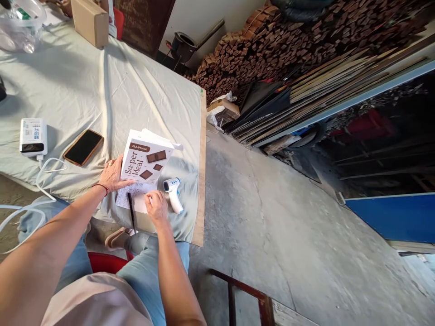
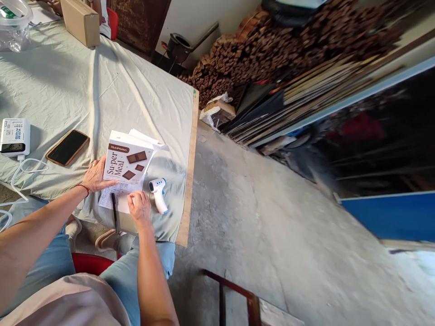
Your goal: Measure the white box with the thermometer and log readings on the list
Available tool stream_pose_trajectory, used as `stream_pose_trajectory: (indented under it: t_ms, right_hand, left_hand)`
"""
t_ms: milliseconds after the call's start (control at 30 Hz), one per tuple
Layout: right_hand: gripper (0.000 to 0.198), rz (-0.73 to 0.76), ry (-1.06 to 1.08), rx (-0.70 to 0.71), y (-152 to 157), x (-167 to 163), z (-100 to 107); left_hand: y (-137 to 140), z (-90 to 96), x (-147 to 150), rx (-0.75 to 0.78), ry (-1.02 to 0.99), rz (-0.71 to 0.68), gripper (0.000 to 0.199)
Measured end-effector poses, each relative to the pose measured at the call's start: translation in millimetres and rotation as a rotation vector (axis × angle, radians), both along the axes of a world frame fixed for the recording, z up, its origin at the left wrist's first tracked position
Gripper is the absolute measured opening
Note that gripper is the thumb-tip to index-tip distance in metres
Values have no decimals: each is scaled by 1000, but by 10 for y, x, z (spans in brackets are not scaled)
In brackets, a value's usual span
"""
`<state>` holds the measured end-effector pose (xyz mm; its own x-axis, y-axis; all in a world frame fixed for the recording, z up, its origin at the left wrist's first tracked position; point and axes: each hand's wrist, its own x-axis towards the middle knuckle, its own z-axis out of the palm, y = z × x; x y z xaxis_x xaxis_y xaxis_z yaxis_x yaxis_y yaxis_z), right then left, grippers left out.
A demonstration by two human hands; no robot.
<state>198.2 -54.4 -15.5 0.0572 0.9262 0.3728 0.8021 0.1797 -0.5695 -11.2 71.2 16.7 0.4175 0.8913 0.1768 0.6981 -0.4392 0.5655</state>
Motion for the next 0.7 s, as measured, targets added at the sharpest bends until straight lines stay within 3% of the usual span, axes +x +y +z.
stream_pose_trajectory:
  t_ms: [100,233,400,567,700]
  right_hand:
    - [31,-31,-53,-3,-156,-236,20]
    - [46,211,-240,-145,-445,-535,31]
    - [60,257,-289,-245,-491,-597,13]
    - [84,366,-111,-336,-427,-445,78]
    - [90,354,324,-353,-506,-372,172]
  left_hand:
    - [-9,-22,3,-13,23,2,109]
    - [-27,-56,16,-40,75,-2,110]
    - [-31,-57,30,-63,97,6,106]
    - [6,-12,16,-72,43,38,89]
    - [24,23,0,-90,-41,57,82]
